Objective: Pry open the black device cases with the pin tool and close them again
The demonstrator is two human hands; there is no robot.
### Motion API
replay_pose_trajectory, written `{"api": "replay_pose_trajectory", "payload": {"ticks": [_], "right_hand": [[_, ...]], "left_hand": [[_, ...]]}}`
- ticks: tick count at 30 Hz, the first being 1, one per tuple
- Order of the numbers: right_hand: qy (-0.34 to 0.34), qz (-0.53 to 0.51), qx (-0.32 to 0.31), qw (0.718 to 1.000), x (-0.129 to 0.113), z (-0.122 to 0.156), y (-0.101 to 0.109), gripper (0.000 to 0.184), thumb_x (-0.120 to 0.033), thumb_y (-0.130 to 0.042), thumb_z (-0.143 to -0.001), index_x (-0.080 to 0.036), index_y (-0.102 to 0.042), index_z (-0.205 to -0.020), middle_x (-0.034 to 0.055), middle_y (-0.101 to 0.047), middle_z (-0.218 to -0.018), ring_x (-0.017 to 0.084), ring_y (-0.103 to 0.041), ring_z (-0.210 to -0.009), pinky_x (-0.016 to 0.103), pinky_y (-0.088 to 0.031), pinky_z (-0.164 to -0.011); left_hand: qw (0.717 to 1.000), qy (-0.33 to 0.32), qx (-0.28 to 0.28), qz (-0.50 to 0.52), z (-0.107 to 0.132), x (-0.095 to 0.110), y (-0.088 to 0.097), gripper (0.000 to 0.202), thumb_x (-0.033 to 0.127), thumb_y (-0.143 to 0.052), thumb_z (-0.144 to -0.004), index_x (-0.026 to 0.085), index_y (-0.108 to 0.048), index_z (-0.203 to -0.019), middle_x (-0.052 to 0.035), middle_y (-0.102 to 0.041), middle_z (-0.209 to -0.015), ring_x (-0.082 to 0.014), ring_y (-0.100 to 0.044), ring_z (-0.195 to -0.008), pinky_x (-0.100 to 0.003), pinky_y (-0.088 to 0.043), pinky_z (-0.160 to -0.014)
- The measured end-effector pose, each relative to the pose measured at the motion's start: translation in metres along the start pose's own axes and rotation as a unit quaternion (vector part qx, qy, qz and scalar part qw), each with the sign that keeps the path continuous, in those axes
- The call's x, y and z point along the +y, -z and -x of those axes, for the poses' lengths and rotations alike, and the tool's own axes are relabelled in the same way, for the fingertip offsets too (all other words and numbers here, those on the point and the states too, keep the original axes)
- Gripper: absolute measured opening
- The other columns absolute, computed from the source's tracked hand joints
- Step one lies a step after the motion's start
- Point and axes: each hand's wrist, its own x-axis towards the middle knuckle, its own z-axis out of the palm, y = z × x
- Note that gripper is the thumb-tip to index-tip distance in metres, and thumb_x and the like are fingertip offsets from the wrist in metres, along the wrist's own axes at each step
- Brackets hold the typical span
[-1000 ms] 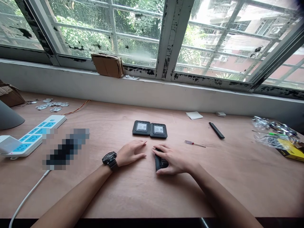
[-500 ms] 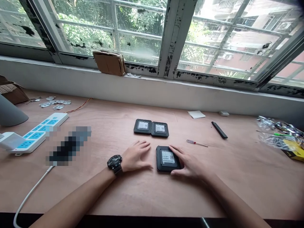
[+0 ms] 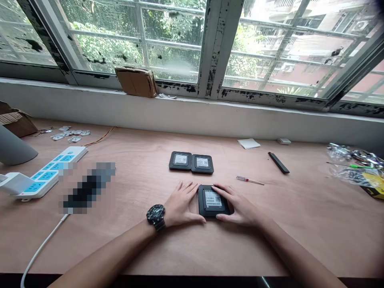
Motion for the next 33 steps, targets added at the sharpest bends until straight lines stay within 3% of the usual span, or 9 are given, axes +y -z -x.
{"api": "replay_pose_trajectory", "payload": {"ticks": [7, 11, 13, 16, 19, 25, 33], "right_hand": [[0.017, 0.054, 0.016, 0.998, 0.005, 0.003, -0.009, 0.091, -0.055, -0.069, -0.087, -0.026, -0.026, -0.162, 0.0133, -0.031, -0.165, 0.037, -0.037, -0.147, 0.052, -0.04, -0.117], [0.027, 0.105, 0.02, 0.994, 0.009, 0.011, -0.013, 0.102, -0.064, -0.065, -0.087, -0.021, -0.015, -0.164, 0.0159, -0.016, -0.17, 0.039, -0.026, -0.152, 0.055, -0.034, -0.12], [0.04, 0.141, 0.038, 0.988, 0.008, 0.016, -0.017, 0.11, -0.07, -0.065, -0.085, -0.017, -0.01, -0.164, 0.0179, -0.01, -0.17, 0.04, -0.018, -0.154, 0.058, -0.029, -0.122], [0.046, 0.182, 0.067, 0.98, 0.002, 0.021, -0.025, 0.116, -0.074, -0.063, -0.083, -0.014, -0.005, -0.164, 0.0193, -0.009, -0.17, 0.04, -0.013, -0.155, 0.06, -0.025, -0.124], [0.019, 0.192, 0.088, 0.977, -0.006, 0.021, -0.033, 0.116, -0.072, -0.06, -0.086, -0.01, 0.0, -0.164, 0.0205, -0.008, -0.169, 0.039, -0.012, -0.156, 0.058, -0.028, -0.123], [-0.002, 0.188, 0.083, 0.979, -0.008, 0.019, -0.039, 0.101, -0.061, -0.054, -0.096, -0.013, 0.003, -0.164, 0.0174, -0.012, -0.17, 0.034, -0.017, -0.156, 0.054, -0.033, -0.123], [-0.021, 0.163, 0.075, 0.984, -0.009, 0.02, -0.041, 0.096, -0.06, -0.056, -0.095, -0.017, -0.006, -0.165, 0.0143, -0.016, -0.17, 0.034, -0.02, -0.155, 0.052, -0.034, -0.122]], "left_hand": [[1.0, -0.009, 0.006, -0.02, -0.001, -0.001, -0.003, 0.121, 0.09, -0.064, -0.068, 0.012, -0.035, -0.155, -0.0209, -0.044, -0.156, -0.0402, -0.037, -0.147, -0.062, -0.022, -0.122], [0.995, -0.048, 0.05, -0.066, 0.008, 0.003, 0.002, 0.118, 0.086, -0.067, -0.07, 0.007, -0.037, -0.153, -0.0243, -0.048, -0.151, -0.0414, -0.042, -0.143, -0.062, -0.028, -0.121], [0.985, -0.113, 0.08, -0.104, 0.017, 0.007, 0.004, 0.093, 0.069, -0.067, -0.087, 0.007, -0.041, -0.151, -0.0218, -0.051, -0.15, -0.0372, -0.045, -0.143, -0.057, -0.032, -0.121], [0.955, -0.225, 0.103, -0.161, 0.029, 0.012, 0.002, 0.042, 0.026, -0.055, -0.105, 0.011, -0.052, -0.144, -0.0141, -0.058, -0.146, -0.0287, -0.05, -0.14, -0.047, -0.04, -0.12], [0.933, -0.279, 0.095, -0.205, 0.034, 0.014, -0.002, 0.037, 0.009, -0.045, -0.104, 0.008, -0.056, -0.14, -0.0143, -0.06, -0.143, -0.0274, -0.053, -0.138, -0.044, -0.046, -0.116], [0.921, -0.293, 0.101, -0.237, 0.033, 0.017, -0.009, 0.037, 0.005, -0.046, -0.102, 0.002, -0.059, -0.136, -0.0184, -0.061, -0.141, -0.0294, -0.057, -0.134, -0.044, -0.046, -0.117], [0.925, -0.276, 0.106, -0.24, 0.034, 0.019, -0.013, 0.037, 0.005, -0.046, -0.1, 0.004, -0.065, -0.131, -0.0166, -0.062, -0.14, -0.0276, -0.06, -0.131, -0.039, -0.042, -0.12]]}}
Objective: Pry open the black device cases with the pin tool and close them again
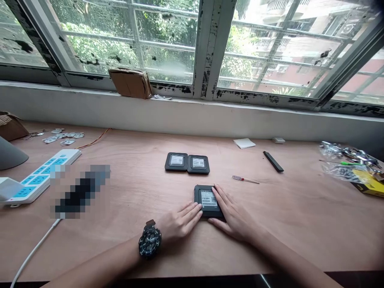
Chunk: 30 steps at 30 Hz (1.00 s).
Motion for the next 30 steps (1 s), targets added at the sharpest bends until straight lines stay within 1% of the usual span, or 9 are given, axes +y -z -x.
{"api": "replay_pose_trajectory", "payload": {"ticks": [6, 9, 11, 14, 16, 19, 23, 30], "right_hand": [[-0.003, -0.008, -0.002, 1.0, -0.002, 0.0, 0.0, 0.094, -0.059, -0.054, -0.096, -0.017, -0.005, -0.165, 0.0155, -0.015, -0.169, 0.034, -0.02, -0.155, 0.053, -0.035, -0.122], [-0.002, -0.011, -0.001, 1.0, -0.002, 0.0, 0.001, 0.095, -0.06, -0.055, -0.096, -0.017, -0.005, -0.165, 0.0163, -0.016, -0.169, 0.034, -0.019, -0.155, 0.054, -0.033, -0.123], [-0.001, -0.007, -0.007, 1.0, -0.002, -0.001, 0.002, 0.096, -0.06, -0.055, -0.096, -0.016, -0.006, -0.164, 0.0175, -0.016, -0.169, 0.034, -0.018, -0.155, 0.055, -0.031, -0.123], [0.003, -0.001, -0.02, 1.0, -0.002, -0.002, 0.003, 0.096, -0.06, -0.054, -0.096, -0.015, -0.004, -0.164, 0.0186, -0.017, -0.168, 0.035, -0.016, -0.156, 0.056, -0.029, -0.124], [0.005, 0.001, -0.024, 1.0, -0.002, -0.002, 0.003, 0.097, -0.061, -0.053, -0.096, -0.014, -0.002, -0.164, 0.0191, -0.016, -0.168, 0.035, -0.016, -0.155, 0.057, -0.028, -0.124], [0.004, 0.003, -0.021, 1.0, -0.005, -0.002, 0.001, 0.101, -0.063, -0.054, -0.095, -0.013, 0.0, -0.164, 0.0202, -0.014, -0.168, 0.037, -0.014, -0.155, 0.059, -0.027, -0.124], [-0.01, -0.001, -0.012, 1.0, -0.008, -0.002, -0.001, 0.098, -0.062, -0.052, -0.096, -0.015, -0.001, -0.164, 0.0187, -0.016, -0.169, 0.035, -0.015, -0.156, 0.058, -0.028, -0.123], [-0.028, -0.013, 0.005, 1.0, -0.011, 0.0, -0.004, 0.097, -0.061, -0.053, -0.096, -0.018, -0.001, -0.165, 0.0155, -0.015, -0.169, 0.034, -0.017, -0.156, 0.055, -0.034, -0.121]], "left_hand": [[1.0, 0.002, -0.002, 0.012, 0.002, 0.0, -0.005, 0.037, 0.007, -0.049, -0.1, 0.004, -0.065, -0.133, -0.0176, -0.06, -0.141, -0.0285, -0.058, -0.133, -0.039, -0.04, -0.121], [0.998, 0.012, -0.011, 0.056, -0.001, -0.002, 0.001, 0.041, 0.004, -0.042, -0.1, 0.006, -0.062, -0.136, -0.0166, -0.06, -0.142, -0.0289, -0.057, -0.133, -0.039, -0.043, -0.119], [0.996, 0.015, -0.03, 0.082, -0.003, -0.004, 0.006, 0.044, 0.002, -0.036, -0.101, 0.007, -0.061, -0.137, -0.0155, -0.06, -0.141, -0.0283, -0.059, -0.132, -0.04, -0.047, -0.116], [0.994, 0.021, -0.046, 0.095, -0.006, -0.007, 0.011, 0.044, 0.003, -0.031, -0.104, 0.009, -0.061, -0.135, -0.0138, -0.062, -0.14, -0.0269, -0.061, -0.129, -0.042, -0.052, -0.112], [0.994, 0.036, -0.04, 0.1, -0.006, -0.008, 0.012, 0.042, 0.004, -0.031, -0.105, 0.01, -0.061, -0.134, -0.0122, -0.063, -0.139, -0.0259, -0.061, -0.129, -0.043, -0.052, -0.112], [0.993, 0.047, -0.034, 0.103, -0.005, -0.007, 0.009, 0.039, 0.007, -0.033, -0.107, 0.011, -0.06, -0.135, -0.0107, -0.064, -0.14, -0.0236, -0.061, -0.131, -0.042, -0.05, -0.114], [0.995, 0.045, -0.025, 0.084, -0.004, -0.006, 0.008, 0.035, 0.011, -0.037, -0.108, 0.014, -0.06, -0.135, -0.0086, -0.065, -0.138, -0.0211, -0.061, -0.131, -0.041, -0.05, -0.113], [0.997, 0.037, -0.018, 0.065, -0.003, -0.006, 0.007, 0.036, 0.009, -0.035, -0.108, 0.011, -0.059, -0.134, -0.0097, -0.066, -0.137, -0.0222, -0.062, -0.129, -0.041, -0.052, -0.11]]}}
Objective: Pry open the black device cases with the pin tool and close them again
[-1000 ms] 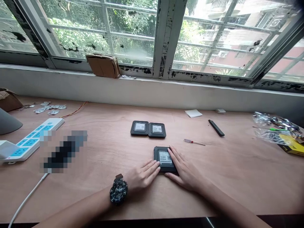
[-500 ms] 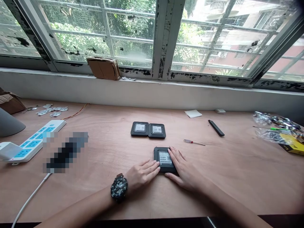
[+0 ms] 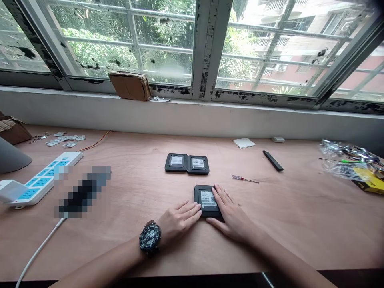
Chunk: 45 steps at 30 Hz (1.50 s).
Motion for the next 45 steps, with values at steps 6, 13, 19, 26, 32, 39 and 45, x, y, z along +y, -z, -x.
{"api": "replay_pose_trajectory", "payload": {"ticks": [6, 13, 19, 26, 32, 39, 45], "right_hand": [[0.022, -0.019, 0.009, 1.0, 0.019, -0.007, 0.007, 0.076, -0.052, -0.047, -0.101, -0.022, -0.017, -0.164, 0.0111, -0.026, -0.167, 0.033, -0.025, -0.154, 0.056, -0.029, -0.123], [-0.083, 0.077, 0.126, 0.986, 0.097, -0.036, 0.026, 0.041, -0.042, -0.039, -0.105, -0.026, -0.065, -0.133, 0.0122, -0.062, -0.138, 0.035, -0.058, -0.121, 0.057, -0.049, -0.102], [-0.082, 0.087, 0.135, 0.984, 0.114, -0.044, 0.027, 0.038, -0.041, -0.04, -0.105, -0.026, -0.075, -0.105, 0.0108, -0.068, -0.12, 0.031, -0.064, -0.104, 0.048, -0.054, -0.089], [-0.138, 0.107, 0.138, 0.975, 0.125, -0.038, 0.029, 0.039, -0.045, -0.044, -0.103, -0.025, -0.073, -0.119, 0.0128, -0.067, -0.121, 0.031, -0.067, -0.102, 0.047, -0.055, -0.085], [-0.125, -0.016, 0.196, 0.972, 0.106, -0.036, 0.04, 0.034, -0.048, -0.045, -0.103, -0.025, -0.07, -0.103, 0.0106, -0.07, -0.113, 0.027, -0.069, -0.089, 0.043, -0.056, -0.075], [-0.07, -0.415, 0.322, 0.848, 0.03, -0.054, 0.045, 0.021, -0.045, -0.043, -0.105, -0.028, -0.048, -0.117, 0.0044, -0.066, -0.088, 0.019, -0.059, -0.068, 0.03, -0.048, -0.051], [-0.026, -0.403, 0.262, 0.877, 0.021, -0.05, 0.018, 0.022, -0.043, -0.046, -0.105, -0.027, -0.051, -0.12, 0.0044, -0.065, -0.091, 0.017, -0.058, -0.069, 0.033, -0.051, -0.058]], "left_hand": [[0.999, 0.02, 0.009, 0.049, 0.001, -0.001, -0.003, 0.036, 0.01, -0.042, -0.104, 0.014, -0.061, -0.134, -0.0093, -0.064, -0.139, -0.0204, -0.06, -0.131, -0.04, -0.048, -0.115], [0.996, 0.059, 0.009, 0.062, 0.003, -0.024, 0.008, 0.037, 0.039, -0.059, -0.101, 0.017, -0.066, -0.13, -0.0114, -0.063, -0.14, -0.0286, -0.053, -0.138, -0.044, -0.049, -0.113], [0.992, 0.105, -0.024, 0.064, -0.007, -0.026, 0.005, 0.094, 0.08, -0.062, -0.082, 0.01, -0.053, -0.144, -0.0188, -0.055, -0.147, -0.0375, -0.046, -0.142, -0.054, -0.041, -0.116], [0.99, 0.134, -0.001, 0.046, -0.014, -0.019, 0.001, 0.09, 0.081, -0.058, -0.084, 0.012, -0.055, -0.143, -0.0178, -0.06, -0.142, -0.0374, -0.05, -0.138, -0.052, -0.043, -0.115], [0.987, 0.147, -0.006, 0.06, -0.014, -0.026, -0.003, 0.089, 0.078, -0.061, -0.085, 0.014, -0.051, -0.147, -0.0166, -0.06, -0.143, -0.0369, -0.052, -0.137, -0.051, -0.044, -0.114], [0.976, 0.137, -0.064, 0.155, -0.003, -0.04, 0.0, 0.104, 0.075, -0.067, -0.082, 0.016, -0.031, -0.159, -0.0177, -0.043, -0.157, -0.0354, -0.039, -0.147, -0.054, -0.036, -0.119], [0.964, 0.194, -0.054, 0.175, 0.009, -0.051, 0.004, 0.088, 0.064, -0.071, -0.087, 0.016, -0.041, -0.154, -0.0177, -0.048, -0.154, -0.0339, -0.045, -0.144, -0.052, -0.044, -0.114]]}}
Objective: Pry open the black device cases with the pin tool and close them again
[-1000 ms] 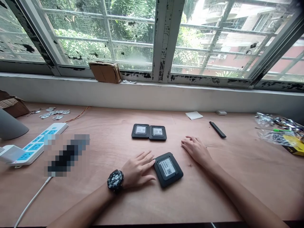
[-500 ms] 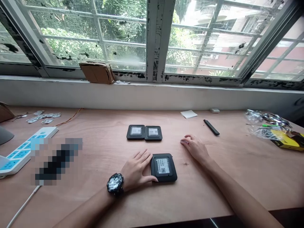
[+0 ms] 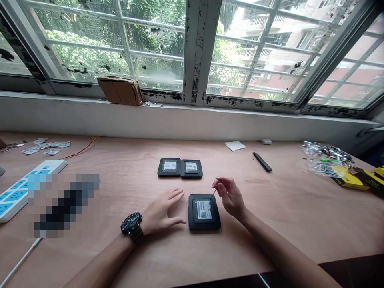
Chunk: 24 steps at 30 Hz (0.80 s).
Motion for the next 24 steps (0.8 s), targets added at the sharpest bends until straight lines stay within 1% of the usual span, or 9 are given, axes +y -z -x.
{"api": "replay_pose_trajectory", "payload": {"ticks": [4, 9, 12, 14, 16, 18, 21, 23, 24], "right_hand": [[0.011, 0.003, -0.002, 1.0, 0.004, 0.002, 0.001, 0.021, -0.04, -0.046, -0.106, -0.027, -0.052, -0.121, 0.0045, -0.065, -0.093, 0.017, -0.058, -0.071, 0.032, -0.052, -0.06], [0.008, -0.037, 0.002, 0.999, 0.0, 0.003, 0.001, 0.017, -0.033, -0.047, -0.107, -0.028, -0.053, -0.121, 0.0027, -0.065, -0.094, 0.013, -0.053, -0.063, 0.029, -0.048, -0.056], [-0.002, -0.019, -0.004, 1.0, -0.002, 0.004, 0.001, 0.015, -0.033, -0.051, -0.105, -0.027, -0.055, -0.119, 0.004, -0.066, -0.098, 0.015, -0.058, -0.071, 0.031, -0.051, -0.063], [-0.017, -0.016, -0.011, 1.0, -0.005, 0.003, 0.001, 0.011, -0.033, -0.058, -0.102, -0.027, -0.056, -0.11, 0.0053, -0.067, -0.105, 0.015, -0.059, -0.074, 0.031, -0.052, -0.065], [-0.047, -0.051, -0.022, 0.997, -0.008, 0.001, 0.003, 0.017, -0.034, -0.066, -0.097, -0.027, -0.053, -0.104, 0.0037, -0.068, -0.102, 0.014, -0.057, -0.069, 0.027, -0.049, -0.057], [-0.073, -0.093, -0.049, 0.992, -0.012, -0.002, 0.008, 0.025, -0.037, -0.069, -0.095, -0.028, -0.051, -0.111, 0.0009, -0.067, -0.092, 0.013, -0.055, -0.063, 0.024, -0.045, -0.049], [-0.084, -0.09, -0.108, 0.986, -0.016, -0.004, 0.016, 0.029, -0.042, -0.058, -0.101, -0.026, -0.056, -0.125, 0.0029, -0.066, -0.093, 0.012, -0.055, -0.063, 0.027, -0.051, -0.055], [-0.073, -0.066, -0.114, 0.989, -0.018, -0.005, 0.018, 0.027, -0.042, -0.052, -0.104, -0.024, -0.064, -0.12, 0.0052, -0.067, -0.098, 0.012, -0.056, -0.063, 0.03, -0.053, -0.06], [-0.063, -0.058, -0.095, 0.992, -0.019, -0.005, 0.017, 0.024, -0.041, -0.052, -0.104, -0.024, -0.066, -0.114, 0.0052, -0.068, -0.098, 0.012, -0.055, -0.061, 0.03, -0.052, -0.059]], "left_hand": [[1.0, 0.024, -0.006, 0.018, 0.0, -0.003, 0.006, 0.078, 0.059, -0.07, -0.09, 0.017, -0.045, -0.152, -0.016, -0.048, -0.154, -0.0338, -0.044, -0.144, -0.053, -0.043, -0.115], [0.998, 0.042, -0.019, 0.033, 0.0, -0.002, 0.007, 0.078, 0.061, -0.068, -0.09, 0.021, -0.044, -0.153, -0.0128, -0.047, -0.155, -0.0327, -0.042, -0.145, -0.052, -0.04, -0.118], [0.998, 0.044, -0.017, 0.038, 0.001, -0.002, 0.007, 0.076, 0.06, -0.068, -0.091, 0.022, -0.045, -0.153, -0.0119, -0.046, -0.156, -0.0324, -0.041, -0.146, -0.051, -0.039, -0.119], [0.998, 0.044, -0.013, 0.041, 0.001, -0.003, 0.007, 0.075, 0.059, -0.068, -0.091, 0.021, -0.046, -0.152, -0.0117, -0.047, -0.156, -0.0327, -0.042, -0.146, -0.051, -0.039, -0.119], [0.998, 0.043, -0.01, 0.041, 0.001, -0.003, 0.007, 0.074, 0.058, -0.069, -0.091, 0.021, -0.047, -0.152, -0.0117, -0.048, -0.155, -0.033, -0.042, -0.145, -0.052, -0.04, -0.119], [0.998, 0.04, -0.008, 0.039, 0.001, -0.004, 0.007, 0.073, 0.058, -0.069, -0.091, 0.022, -0.048, -0.151, -0.0116, -0.049, -0.154, -0.0332, -0.043, -0.145, -0.053, -0.04, -0.118], [0.999, 0.038, -0.005, 0.034, 0.002, -0.005, 0.006, 0.07, 0.058, -0.068, -0.092, 0.022, -0.05, -0.15, -0.0112, -0.051, -0.153, -0.0328, -0.043, -0.145, -0.052, -0.04, -0.118], [0.999, 0.039, -0.004, 0.031, 0.002, -0.006, 0.006, 0.068, 0.058, -0.067, -0.093, 0.022, -0.051, -0.149, -0.0106, -0.052, -0.152, -0.032, -0.043, -0.145, -0.051, -0.039, -0.119], [0.999, 0.04, -0.004, 0.029, 0.003, -0.007, 0.006, 0.068, 0.058, -0.067, -0.093, 0.022, -0.052, -0.148, -0.0104, -0.052, -0.152, -0.0316, -0.043, -0.145, -0.051, -0.039, -0.119]]}}
